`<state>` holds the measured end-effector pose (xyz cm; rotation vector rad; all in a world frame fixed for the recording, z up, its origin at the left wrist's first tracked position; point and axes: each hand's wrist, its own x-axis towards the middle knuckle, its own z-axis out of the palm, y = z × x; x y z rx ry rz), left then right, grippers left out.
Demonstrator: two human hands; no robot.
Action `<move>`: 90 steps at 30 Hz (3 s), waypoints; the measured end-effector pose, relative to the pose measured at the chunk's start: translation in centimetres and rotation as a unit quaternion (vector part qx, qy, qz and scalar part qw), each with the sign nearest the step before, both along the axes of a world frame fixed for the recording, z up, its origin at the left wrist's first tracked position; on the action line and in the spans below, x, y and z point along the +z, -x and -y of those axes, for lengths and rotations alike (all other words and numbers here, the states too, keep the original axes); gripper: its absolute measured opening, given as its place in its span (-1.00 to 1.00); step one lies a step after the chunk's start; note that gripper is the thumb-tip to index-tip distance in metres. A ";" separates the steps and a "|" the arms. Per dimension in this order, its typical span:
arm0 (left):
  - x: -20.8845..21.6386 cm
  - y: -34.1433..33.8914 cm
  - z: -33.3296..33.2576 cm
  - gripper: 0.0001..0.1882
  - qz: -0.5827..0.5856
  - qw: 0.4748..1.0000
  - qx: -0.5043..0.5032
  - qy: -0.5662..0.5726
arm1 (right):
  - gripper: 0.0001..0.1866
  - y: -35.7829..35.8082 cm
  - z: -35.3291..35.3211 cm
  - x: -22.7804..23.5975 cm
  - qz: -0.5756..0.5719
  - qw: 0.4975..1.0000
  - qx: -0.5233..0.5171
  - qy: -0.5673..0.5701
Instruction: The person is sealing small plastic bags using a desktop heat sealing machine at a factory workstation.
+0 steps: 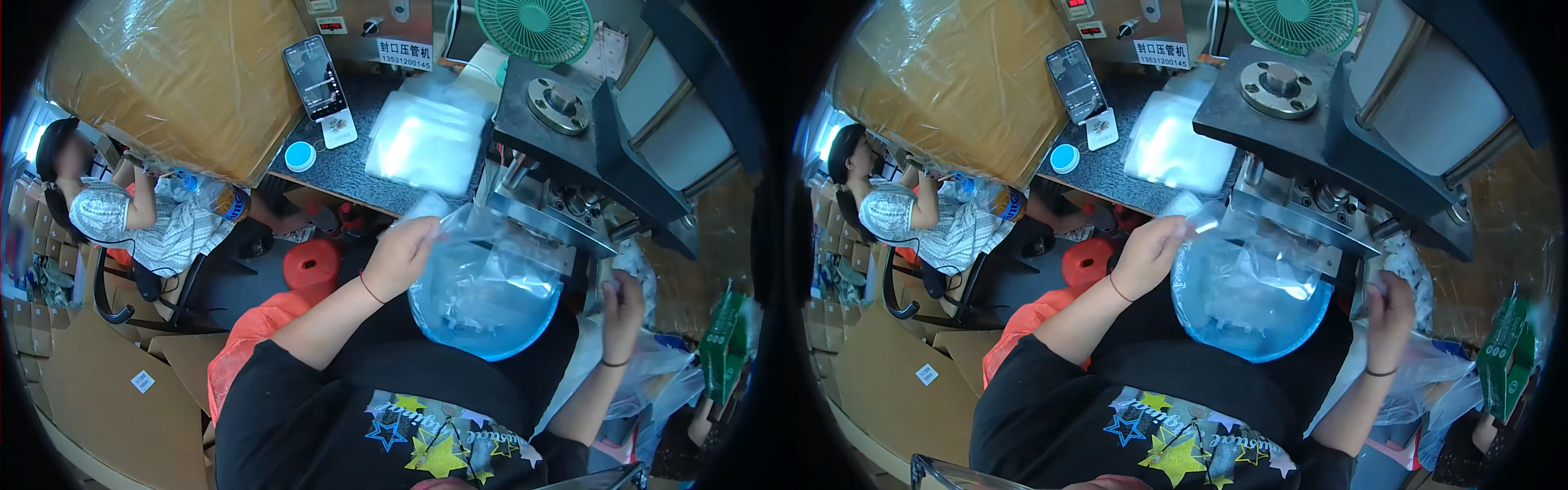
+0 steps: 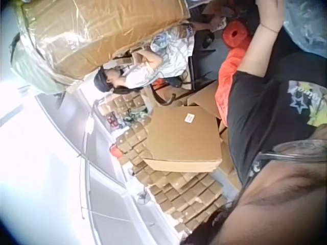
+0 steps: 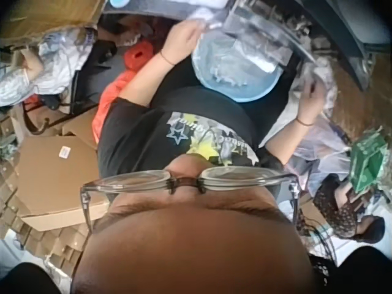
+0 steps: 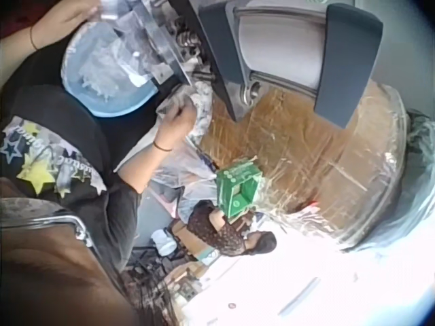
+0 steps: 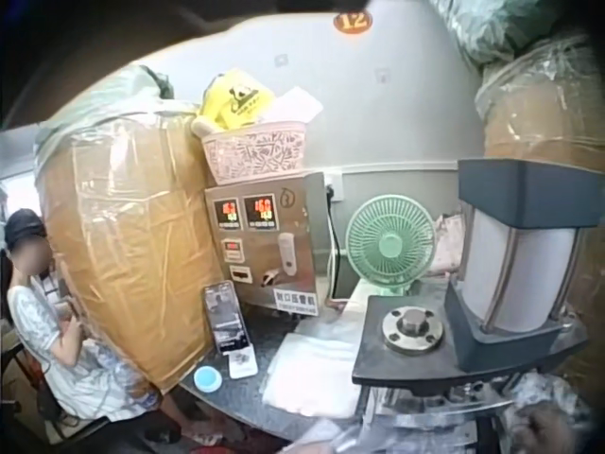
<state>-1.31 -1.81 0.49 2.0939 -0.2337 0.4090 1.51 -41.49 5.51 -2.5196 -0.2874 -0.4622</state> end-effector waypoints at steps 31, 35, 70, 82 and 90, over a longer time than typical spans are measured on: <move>-0.5 -3.1 8.2 -0.68 -0.479 0.706 -0.260 0.452 | -0.69 -3.7 1.3 -2.0 -0.073 0.982 -0.031 0.174; -1.2 -3.6 8.2 -0.68 -0.471 0.701 -0.275 0.460 | -0.70 -3.7 2.4 -3.6 -0.004 0.989 -0.048 0.139; -1.1 3.9 10.2 -0.71 -0.460 0.716 -0.369 0.374 | -0.79 1.5 -5.8 3.6 -0.084 0.956 0.272 -0.068; -1.0 -1.8 8.6 -0.85 -0.457 0.729 -0.227 0.456 | -0.68 -3.2 1.6 -1.9 -0.069 0.972 -0.067 0.216; -1.0 -4.4 4.0 -0.51 0.010 0.995 0.032 0.090 | -0.78 -3.1 2.9 -3.9 0.005 0.993 -0.056 0.103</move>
